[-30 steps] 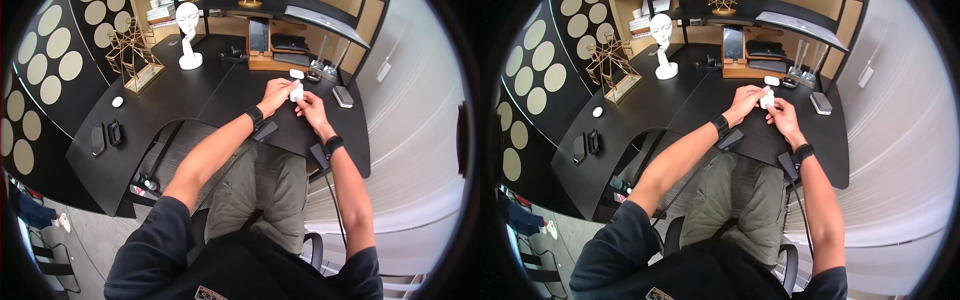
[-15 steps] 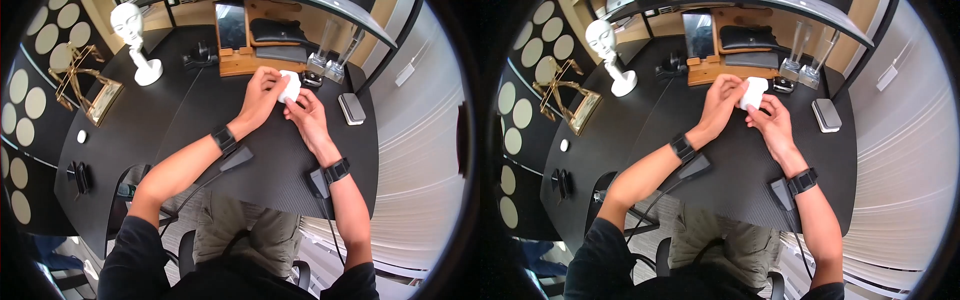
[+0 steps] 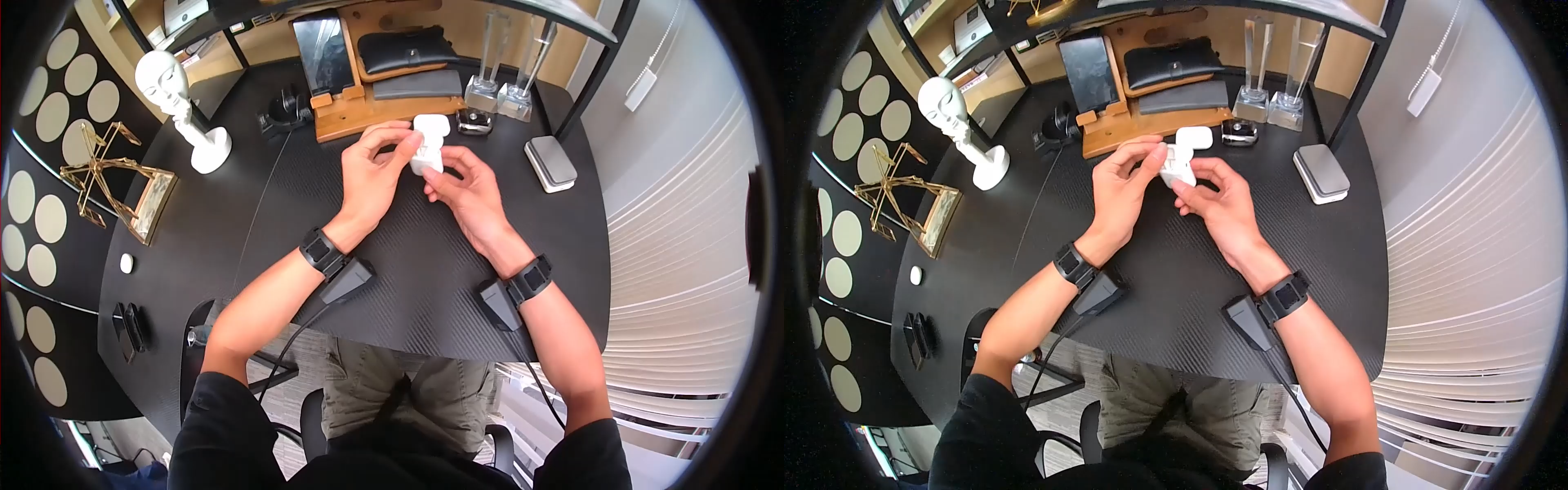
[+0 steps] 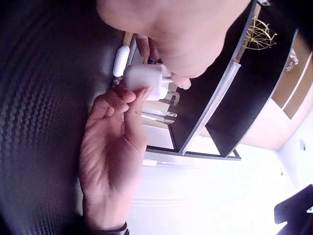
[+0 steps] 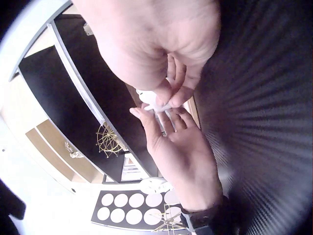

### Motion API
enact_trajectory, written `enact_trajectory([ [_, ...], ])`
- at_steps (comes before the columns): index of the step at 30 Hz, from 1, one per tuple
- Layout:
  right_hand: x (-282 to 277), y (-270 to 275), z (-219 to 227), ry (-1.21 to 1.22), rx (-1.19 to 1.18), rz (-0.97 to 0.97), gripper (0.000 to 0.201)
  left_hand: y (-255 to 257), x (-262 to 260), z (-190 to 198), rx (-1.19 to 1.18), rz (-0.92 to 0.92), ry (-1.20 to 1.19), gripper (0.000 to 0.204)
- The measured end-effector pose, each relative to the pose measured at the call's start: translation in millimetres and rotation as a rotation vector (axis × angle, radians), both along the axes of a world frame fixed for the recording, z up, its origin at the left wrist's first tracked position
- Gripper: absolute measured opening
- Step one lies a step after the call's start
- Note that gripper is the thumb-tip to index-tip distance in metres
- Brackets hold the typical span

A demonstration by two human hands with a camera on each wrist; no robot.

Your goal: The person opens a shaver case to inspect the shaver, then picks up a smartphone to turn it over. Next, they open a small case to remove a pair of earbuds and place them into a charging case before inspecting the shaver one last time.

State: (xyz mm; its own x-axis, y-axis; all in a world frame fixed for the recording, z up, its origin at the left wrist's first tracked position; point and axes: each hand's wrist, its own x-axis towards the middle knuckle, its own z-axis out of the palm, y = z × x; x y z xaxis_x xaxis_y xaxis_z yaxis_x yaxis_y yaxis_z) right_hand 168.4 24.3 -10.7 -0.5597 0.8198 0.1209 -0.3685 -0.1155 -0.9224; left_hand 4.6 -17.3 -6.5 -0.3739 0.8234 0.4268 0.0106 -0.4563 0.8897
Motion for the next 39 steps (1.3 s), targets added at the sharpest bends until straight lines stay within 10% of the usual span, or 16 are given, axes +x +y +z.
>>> enact_trajectory([
  [23, -0.3, -3.0, 1.6, -0.046, 0.024, 0.005, 0.032, -6.5, 2.7, 4.4, -0.048, -0.052, 0.199, 0.023],
  [39, -0.9, -4.5, 3.0, -0.048, 0.016, 0.0, 0.031, -2.6, -4.4, 7.4, -0.086, -0.023, -0.164, 0.027],
])
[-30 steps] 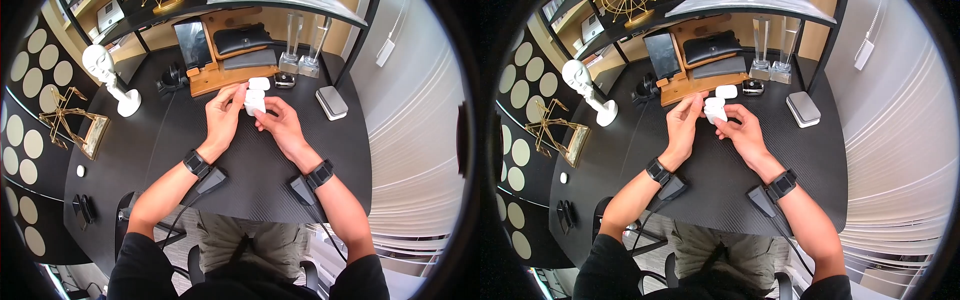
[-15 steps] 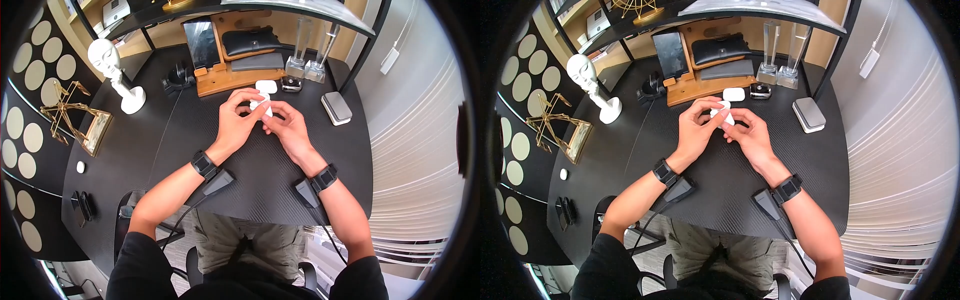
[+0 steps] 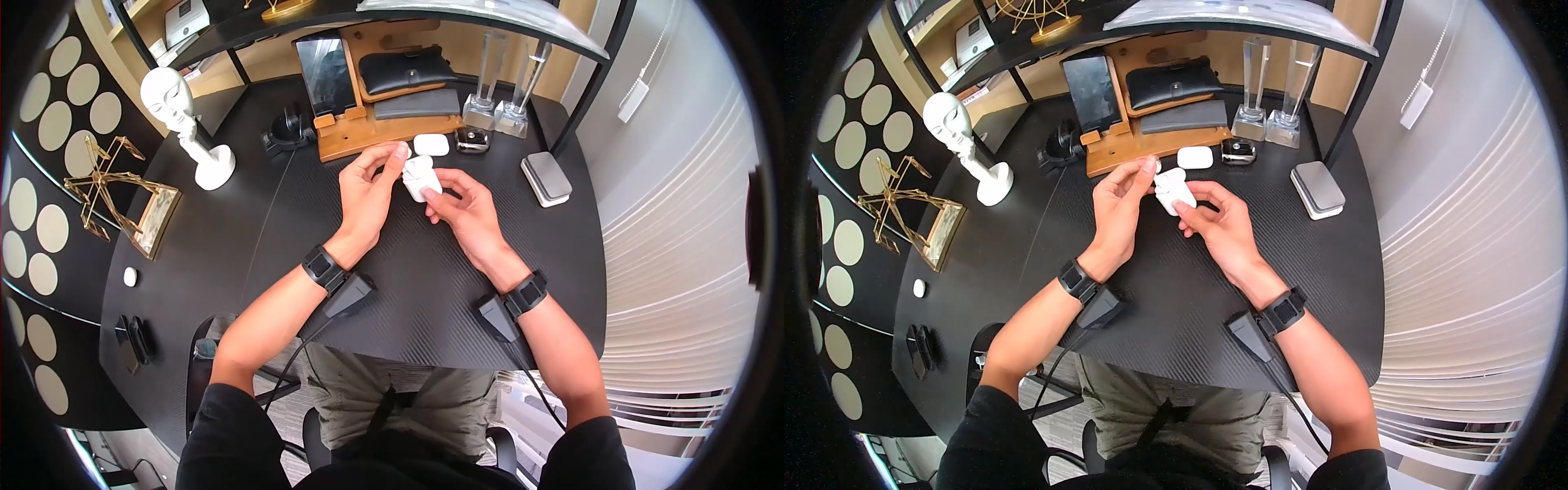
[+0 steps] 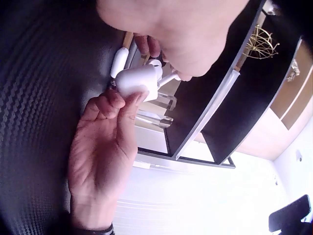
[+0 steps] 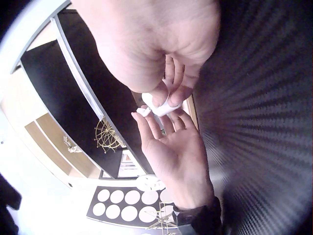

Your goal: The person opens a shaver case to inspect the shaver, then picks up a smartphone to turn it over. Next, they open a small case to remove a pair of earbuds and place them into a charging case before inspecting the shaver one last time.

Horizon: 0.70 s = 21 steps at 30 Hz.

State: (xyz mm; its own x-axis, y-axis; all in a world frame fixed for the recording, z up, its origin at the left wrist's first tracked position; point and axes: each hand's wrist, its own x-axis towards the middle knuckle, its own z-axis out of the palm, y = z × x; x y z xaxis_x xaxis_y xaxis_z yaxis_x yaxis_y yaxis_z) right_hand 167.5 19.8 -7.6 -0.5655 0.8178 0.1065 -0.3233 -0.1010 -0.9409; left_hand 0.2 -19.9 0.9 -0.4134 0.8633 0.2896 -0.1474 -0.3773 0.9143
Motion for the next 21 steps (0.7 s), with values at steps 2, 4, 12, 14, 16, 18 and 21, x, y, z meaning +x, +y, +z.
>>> enact_trajectory([
  [2, 0.3, -0.6, 1.3, -0.004, 0.007, -0.006, 0.032, -0.2, 2.0, 0.7, 0.004, -0.006, 0.004, 0.027],
  [4, 0.3, -1.0, 0.8, -0.007, 0.012, -0.008, 0.032, -1.7, 2.8, 1.3, 0.005, -0.007, 0.009, 0.027],
  [12, 0.7, -2.1, 3.3, -0.041, 0.036, 0.007, 0.033, -1.9, 3.9, 1.1, 0.031, -0.036, 0.0, 0.022],
  [14, 0.8, -1.4, 2.2, -0.033, 0.032, 0.013, 0.033, -2.2, 3.5, -0.1, 0.026, -0.038, 0.041, 0.022],
  [16, 0.7, 0.1, 1.1, -0.027, 0.029, 0.02, 0.033, -2.8, 3.7, -2.1, 0.023, -0.04, 0.078, 0.021],
  [18, 0.9, 0.4, 0.4, 0.02, 0.023, 0.018, 0.032, -4.2, 6.0, -1.5, -0.01, -0.117, 0.237, 0.027],
  [21, 0.8, 1.0, -1.5, 0.037, -0.013, 0.006, 0.032, -9.7, 14.5, 5.5, 0.012, -0.155, 0.154, 0.036],
])
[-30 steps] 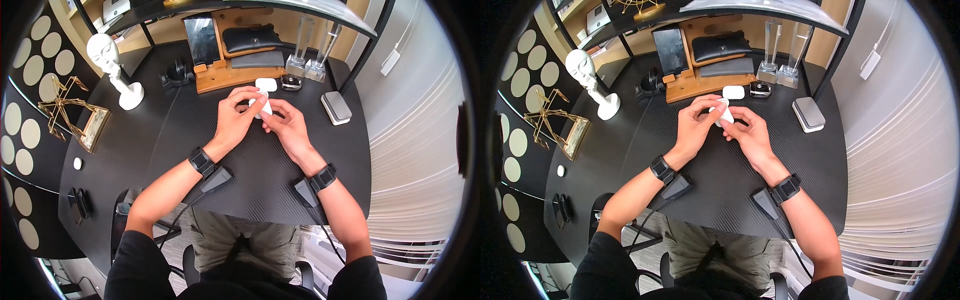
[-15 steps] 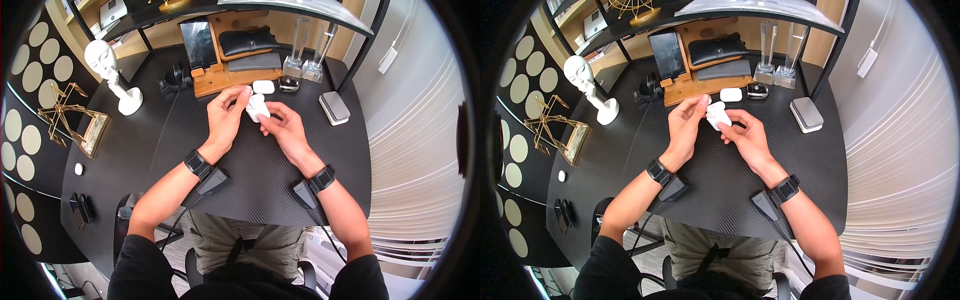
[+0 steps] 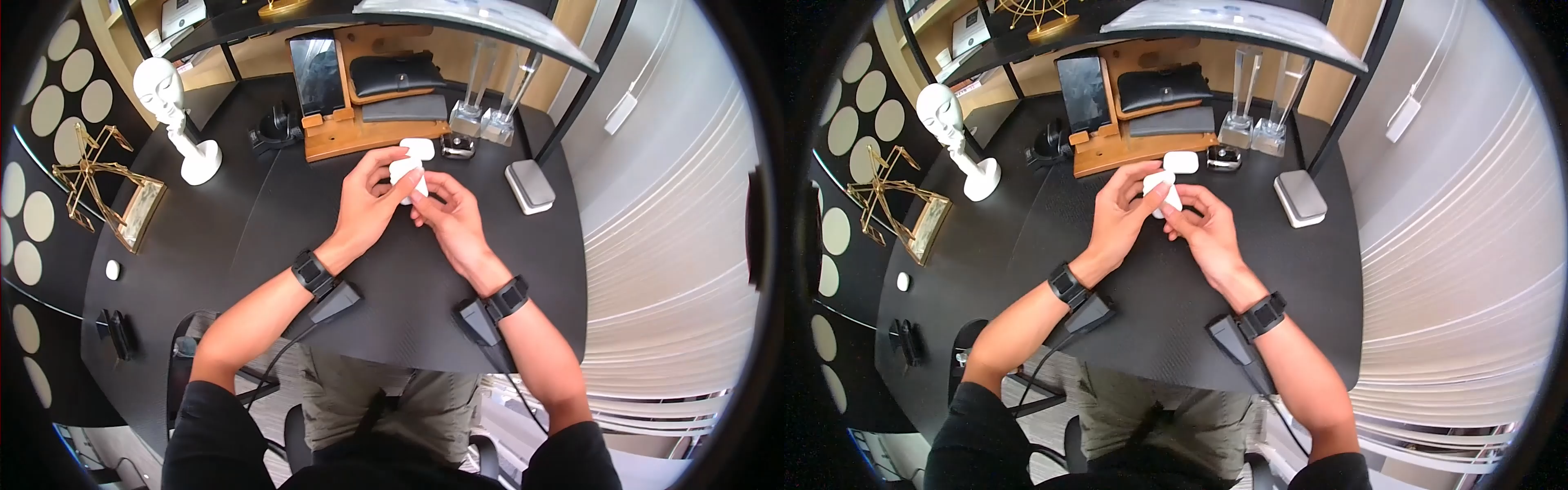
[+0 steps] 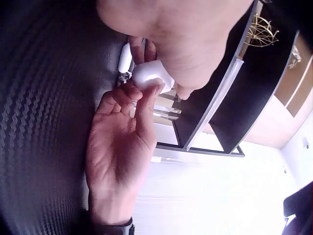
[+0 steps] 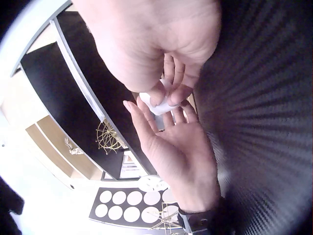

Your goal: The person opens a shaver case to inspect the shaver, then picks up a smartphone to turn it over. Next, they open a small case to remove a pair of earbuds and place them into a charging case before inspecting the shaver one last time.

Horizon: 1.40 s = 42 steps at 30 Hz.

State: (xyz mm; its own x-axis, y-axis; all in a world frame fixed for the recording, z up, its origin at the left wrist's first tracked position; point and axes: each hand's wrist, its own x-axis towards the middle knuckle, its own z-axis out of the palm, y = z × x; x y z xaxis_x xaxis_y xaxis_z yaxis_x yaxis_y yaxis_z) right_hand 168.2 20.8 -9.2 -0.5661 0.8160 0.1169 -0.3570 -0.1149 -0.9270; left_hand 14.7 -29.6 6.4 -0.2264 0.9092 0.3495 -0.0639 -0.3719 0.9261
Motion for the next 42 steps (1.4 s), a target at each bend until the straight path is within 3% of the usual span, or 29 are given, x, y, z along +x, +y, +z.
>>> enact_trajectory([
  [5, -0.5, 0.1, -1.1, 0.041, -0.023, -0.046, 0.035, 3.2, 0.3, -4.2, -0.048, 0.015, -0.103, 0.038],
  [7, -0.4, 0.2, -1.2, 0.04, -0.01, -0.05, 0.034, 4.0, -2.6, -5.6, -0.147, -0.08, -0.113, 0.038],
  [11, -0.5, -2.8, 5.5, 0.012, -0.059, -0.08, 0.033, 4.9, -6.5, -9.4, -0.007, -0.082, -0.02, 0.036],
  [15, -1.9, -4.3, 7.8, -0.002, -0.079, -0.118, 0.033, 5.3, -1.9, -11.6, 0.021, -0.062, -0.087, 0.034],
  [17, -0.6, -3.3, 7.5, -0.012, -0.073, -0.144, 0.033, 5.4, -1.0, -11.2, -0.065, 0.038, -0.05, 0.033],
  [21, 17.4, 4.9, 22.5, -0.408, 0.286, -0.466, 0.028, 13.9, -6.9, -24.5, -0.088, 0.098, -0.035, 0.028],
  [27, 43.5, 19.4, 28.4, -0.922, 0.653, -0.674, 0.02, 11.5, -4.4, -22.1, -0.073, 0.092, -0.019, 0.024],
  [31, 42.5, 23.3, 29.5, -1.038, 0.724, -0.678, 0.019, 10.4, -4.6, -20.2, -0.082, 0.092, 0.001, 0.021],
  [33, 42.5, 29.4, 34.0, -1.209, 0.975, -0.682, 0.02, 11.5, -4.4, -21.6, -0.068, 0.087, -0.005, 0.021],
  [34, 31.0, 19.7, 50.7, -1.311, 0.951, -0.685, 0.025, 10.9, -4.2, -20.7, -0.066, 0.085, -0.007, 0.021],
  [37, 17.0, 33.7, 61.6, -1.271, 1.129, -0.659, 0.027, 9.5, -4.8, -18.7, -0.083, 0.096, -0.012, 0.021],
  [39, 11.0, 55.1, 59.9, -1.238, 1.079, -0.564, 0.037, 9.2, -4.9, -18.2, -0.093, 0.091, -0.019, 0.021],
  [41, 8.9, 77.0, 51.9, -1.294, 1.32, -0.344, 0.05, 9.5, -4.7, -17.2, -0.105, 0.085, -0.022, 0.02],
  [42, 5.3, 81.2, 52.2, -1.364, 1.303, -0.216, 0.059, 11.2, -5.5, -18.2, -0.118, 0.088, -0.031, 0.02],
])
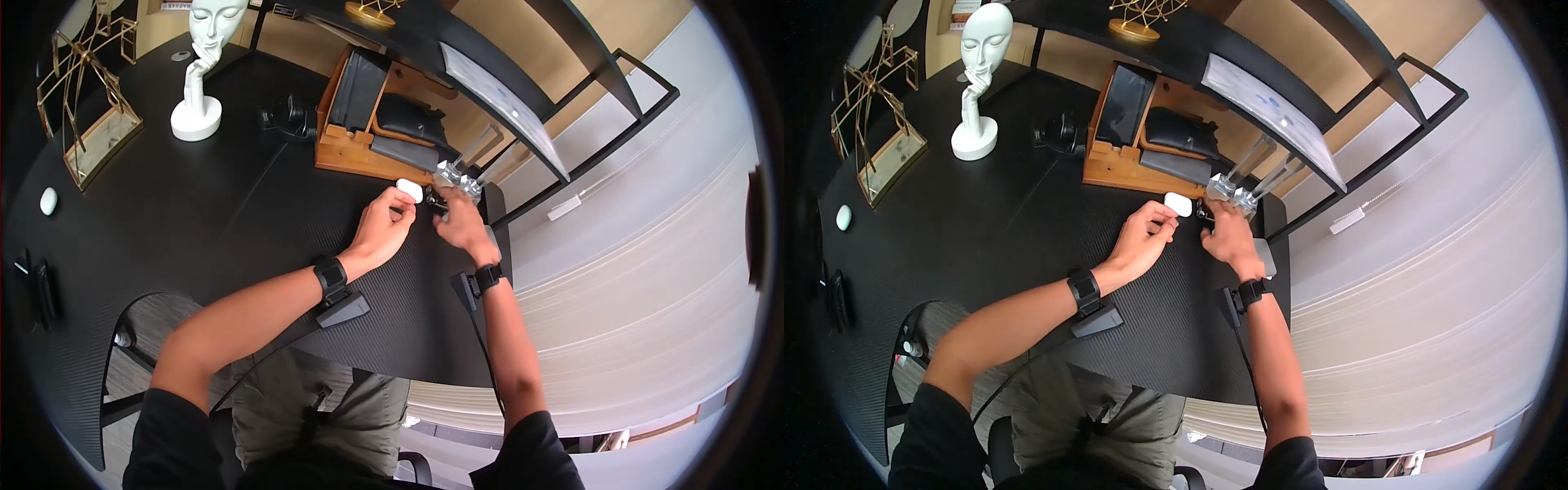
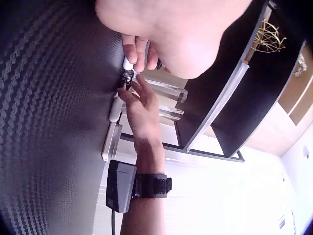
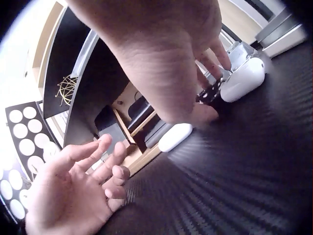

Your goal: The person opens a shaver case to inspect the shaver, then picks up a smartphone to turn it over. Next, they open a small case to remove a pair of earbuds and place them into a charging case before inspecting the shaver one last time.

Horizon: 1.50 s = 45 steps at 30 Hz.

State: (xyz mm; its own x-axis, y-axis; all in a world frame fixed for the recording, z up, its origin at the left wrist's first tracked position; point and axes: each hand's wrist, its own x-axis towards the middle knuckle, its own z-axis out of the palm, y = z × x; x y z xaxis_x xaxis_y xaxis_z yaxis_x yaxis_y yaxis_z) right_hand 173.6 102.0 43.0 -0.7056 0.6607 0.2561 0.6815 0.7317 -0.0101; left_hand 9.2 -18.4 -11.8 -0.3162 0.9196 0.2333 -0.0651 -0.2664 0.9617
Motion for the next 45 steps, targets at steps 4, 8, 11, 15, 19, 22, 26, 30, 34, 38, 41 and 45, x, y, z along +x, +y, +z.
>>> enact_trajectory([
  [4, -10.9, 5.9, -2.1, -0.054, 0.004, -0.085, 0.058, 1.5, 0.1, -1.9, 0.02, 0.011, -0.012, 0.02],
  [8, -14.9, 11.2, -3.7, -0.037, -0.044, -0.12, 0.057, 1.5, -0.8, -1.5, 0.01, 0.005, -0.018, 0.02],
  [11, -17.5, 12.7, -4.2, -0.087, -0.061, -0.157, 0.056, 2.4, -0.8, -2.5, 0.01, 0.005, -0.032, 0.02],
  [15, -12.5, 6.9, -6.2, 0.019, -0.045, -0.095, 0.06, 0.2, -2.5, -0.6, -0.002, -0.009, -0.031, 0.022],
  [19, -14.8, -21.5, -6.9, 0.424, 0.019, -0.081, 0.07, -0.9, -2.6, 3.8, -0.011, -0.006, 0.013, 0.034],
  [22, -18.4, -53.6, 4.4, 0.898, -0.702, -0.073, 0.064, -0.1, 2.8, 3.2, 0.033, 0.013, 0.078, 0.047],
  [26, -17.8, -79.6, -17.9, 1.044, -0.905, 0.001, 0.064, 2.3, 0.5, -5.8, 0.071, -0.106, -0.027, 0.036],
  [30, -14.0, -83.5, -31.1, 1.222, -1.108, 0.16, 0.054, -5.0, -2.6, 1.6, 0.008, -0.114, -0.016, 0.039],
  [34, -7.2, -81.4, -40.1, 1.402, -1.397, 0.228, 0.034, -3.7, 1.2, 1.6, 0.03, -0.086, -0.043, 0.031],
  [38, -4.8, -78.0, -46.0, 1.347, -1.332, 0.234, 0.027, -5.1, 2.7, 2.4, 0.002, -0.103, -0.029, 0.028],
  [41, -4.4, -79.0, -46.2, 1.356, -1.315, 0.223, 0.027, -6.8, 0.0, 6.5, -0.053, -0.108, -0.006, 0.027],
  [45, -7.3, -78.8, -51.4, 1.357, -1.219, 0.216, 0.022, -6.6, 1.7, 5.0, -0.049, -0.126, -0.047, 0.032],
])
